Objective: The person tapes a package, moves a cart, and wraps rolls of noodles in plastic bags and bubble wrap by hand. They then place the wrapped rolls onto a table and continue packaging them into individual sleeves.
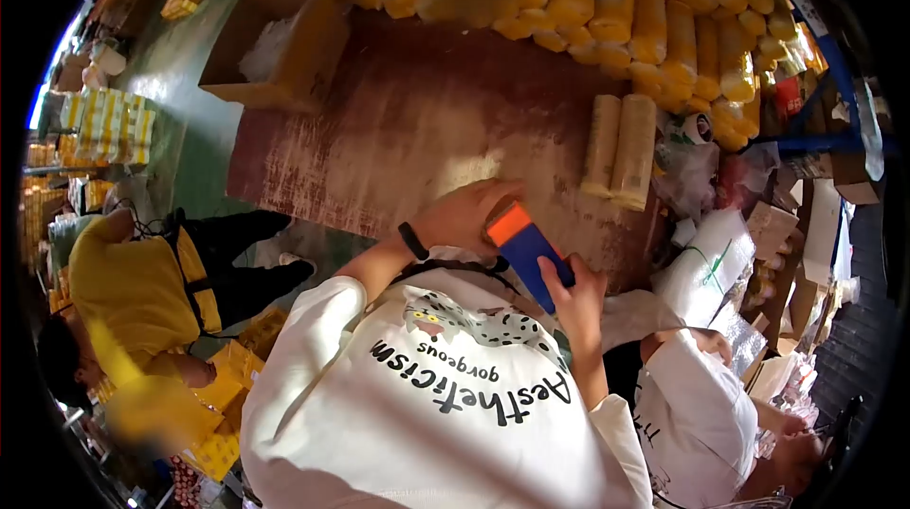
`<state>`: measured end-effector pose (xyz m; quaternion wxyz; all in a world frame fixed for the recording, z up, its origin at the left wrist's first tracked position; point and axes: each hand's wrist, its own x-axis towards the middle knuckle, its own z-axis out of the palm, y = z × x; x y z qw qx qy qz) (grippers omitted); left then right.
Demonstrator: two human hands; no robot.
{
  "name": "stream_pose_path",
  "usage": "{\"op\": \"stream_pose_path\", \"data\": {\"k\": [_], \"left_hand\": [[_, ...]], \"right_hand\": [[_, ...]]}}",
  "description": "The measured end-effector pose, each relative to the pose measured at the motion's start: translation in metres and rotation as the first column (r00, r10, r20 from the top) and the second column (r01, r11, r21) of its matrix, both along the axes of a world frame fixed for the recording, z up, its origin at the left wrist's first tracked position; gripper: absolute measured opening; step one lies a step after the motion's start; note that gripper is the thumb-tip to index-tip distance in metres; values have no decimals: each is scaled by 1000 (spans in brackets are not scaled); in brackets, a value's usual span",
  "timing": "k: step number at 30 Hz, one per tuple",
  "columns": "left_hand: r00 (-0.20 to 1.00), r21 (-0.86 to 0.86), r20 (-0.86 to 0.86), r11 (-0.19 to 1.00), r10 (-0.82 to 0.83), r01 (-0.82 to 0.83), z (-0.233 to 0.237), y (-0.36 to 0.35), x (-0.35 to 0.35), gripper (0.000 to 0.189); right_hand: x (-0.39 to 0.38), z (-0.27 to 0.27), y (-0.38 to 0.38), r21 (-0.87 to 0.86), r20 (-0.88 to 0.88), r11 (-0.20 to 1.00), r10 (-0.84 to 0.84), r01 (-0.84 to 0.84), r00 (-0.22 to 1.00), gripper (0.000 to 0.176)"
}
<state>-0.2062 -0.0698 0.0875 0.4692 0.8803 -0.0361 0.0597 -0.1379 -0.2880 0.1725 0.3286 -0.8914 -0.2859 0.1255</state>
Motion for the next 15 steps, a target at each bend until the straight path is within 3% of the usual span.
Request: {"op": "stream_pose_path", "data": {"k": [5, 8, 15], "left_hand": [[997, 48, 61, 998, -50, 47, -1, 10, -3, 83], [993, 94, 98, 994, -70, 61, 7, 13, -2, 79], [987, 126, 104, 986, -120, 106, -6, 23, 0, 77]], "right_hand": [[-4, -6, -24, 126, 63, 992, -11, 3, 998, 30], [-4, -5, -42, 22, -146, 998, -54, 57, 988, 28], [-3, -88, -58, 63, -156, 996, -51, 61, 986, 34]]}}
